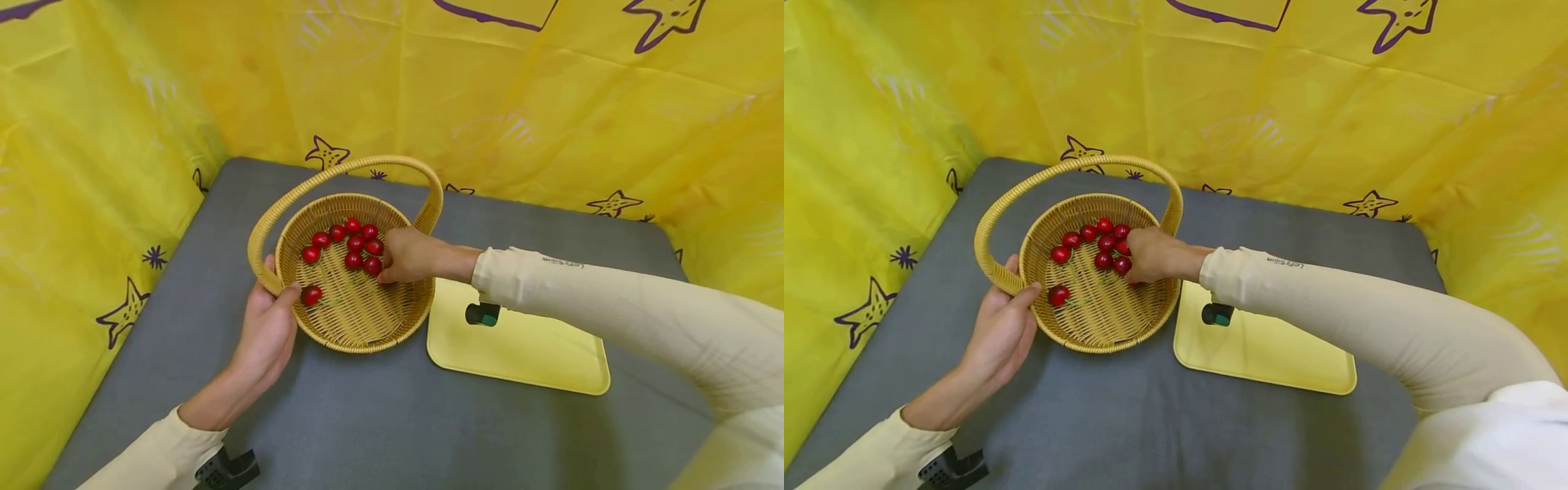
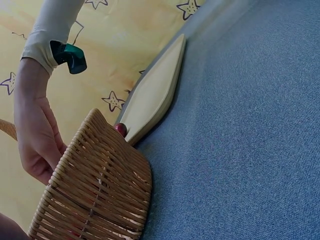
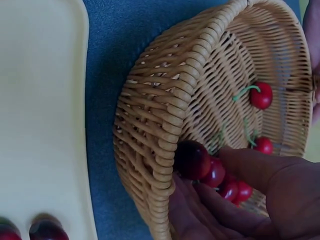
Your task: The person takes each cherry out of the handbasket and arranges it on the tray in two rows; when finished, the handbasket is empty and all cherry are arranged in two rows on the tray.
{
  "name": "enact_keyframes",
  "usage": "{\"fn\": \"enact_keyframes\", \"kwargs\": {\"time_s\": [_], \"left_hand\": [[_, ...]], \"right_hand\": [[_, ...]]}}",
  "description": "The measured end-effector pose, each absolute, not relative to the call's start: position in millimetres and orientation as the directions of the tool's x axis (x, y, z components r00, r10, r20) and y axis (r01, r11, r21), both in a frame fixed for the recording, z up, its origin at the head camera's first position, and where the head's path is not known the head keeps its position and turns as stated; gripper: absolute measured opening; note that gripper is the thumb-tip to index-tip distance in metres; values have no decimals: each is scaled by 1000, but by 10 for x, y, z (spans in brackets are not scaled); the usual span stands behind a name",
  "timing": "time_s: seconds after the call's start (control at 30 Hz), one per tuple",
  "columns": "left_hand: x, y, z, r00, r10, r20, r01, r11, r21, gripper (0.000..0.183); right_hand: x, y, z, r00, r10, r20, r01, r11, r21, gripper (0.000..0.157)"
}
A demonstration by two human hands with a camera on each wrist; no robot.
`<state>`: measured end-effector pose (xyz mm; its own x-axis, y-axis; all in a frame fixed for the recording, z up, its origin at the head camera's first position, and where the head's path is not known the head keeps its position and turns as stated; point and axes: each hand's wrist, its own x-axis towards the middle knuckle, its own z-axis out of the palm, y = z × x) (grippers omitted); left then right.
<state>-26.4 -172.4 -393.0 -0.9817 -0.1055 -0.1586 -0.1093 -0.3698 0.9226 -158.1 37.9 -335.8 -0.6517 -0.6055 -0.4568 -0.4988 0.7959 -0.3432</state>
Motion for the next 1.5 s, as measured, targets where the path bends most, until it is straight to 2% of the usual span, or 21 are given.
{"fn": "enact_keyframes", "kwargs": {"time_s": [0.1,0.3,0.37,0.47,0.53,0.63,0.67,0.77,0.87,1.0,1.1,1.27,1.5], "left_hand": [[-270,-1729,-3934,-980,-110,-168,-115,-379,918,79],[-286,-1732,-3936,-976,-112,-186,-128,-398,909,78],[-290,-1731,-3942,-977,-111,-181,-122,-400,908,78],[-292,-1731,-3949,-978,-114,-177,-118,-403,907,77],[-296,-1731,-3949,-978,-115,-176,-116,-404,907,77],[-300,-1732,-3944,-978,-116,-175,-115,-403,908,78],[-300,-1732,-3945,-979,-113,-172,-113,-400,909,78],[-307,-1727,-3947,-980,-111,-163,-106,-402,909,78],[-308,-1726,-3947,-981,-107,-159,-103,-406,908,78],[-301,-1735,-3951,-981,-107,-164,-106,-411,905,77],[-310,-1727,-3945,-981,-106,-162,-106,-409,906,77],[-314,-1722,-3935,-979,-106,-173,-116,-404,907,78],[-288,-1736,-3948,-982,-100,-163,-112,-389,914,77]], "right_hand": [[-1586,327,-3382,-654,-611,-445,-517,791,-325,53],[-1567,269,-3446,-673,-589,-448,-503,808,-308,19],[-1566,262,-3471,-666,-594,-450,-509,804,-308,17],[-1574,259,-3492,-650,-616,-445,-522,788,-327,13],[-1587,265,-3487,-621,-647,-441,-554,761,-337,14],[-1616,290,-3453,-573,-681,-456,-585,729,-355,7],[-1628,301,-3441,-556,-688,-466,-588,722,-365,7],[-1672,336,-3408,-499,-695,-518,-557,715,-423,22],[-1721,367,-3406,-402,-697,-594,-465,714,-523,30],[-1759,391,-3438,-256,-685,-682,-347,724,-597,34],[-1764,418,-3451,-193,-687,-700,-327,718,-614,34],[-1737,476,-3369,-172,-730,-662,-308,678,-667,34],[-1597,750,-3025,-179,-806,-564,-180,590,-787,36]]}}
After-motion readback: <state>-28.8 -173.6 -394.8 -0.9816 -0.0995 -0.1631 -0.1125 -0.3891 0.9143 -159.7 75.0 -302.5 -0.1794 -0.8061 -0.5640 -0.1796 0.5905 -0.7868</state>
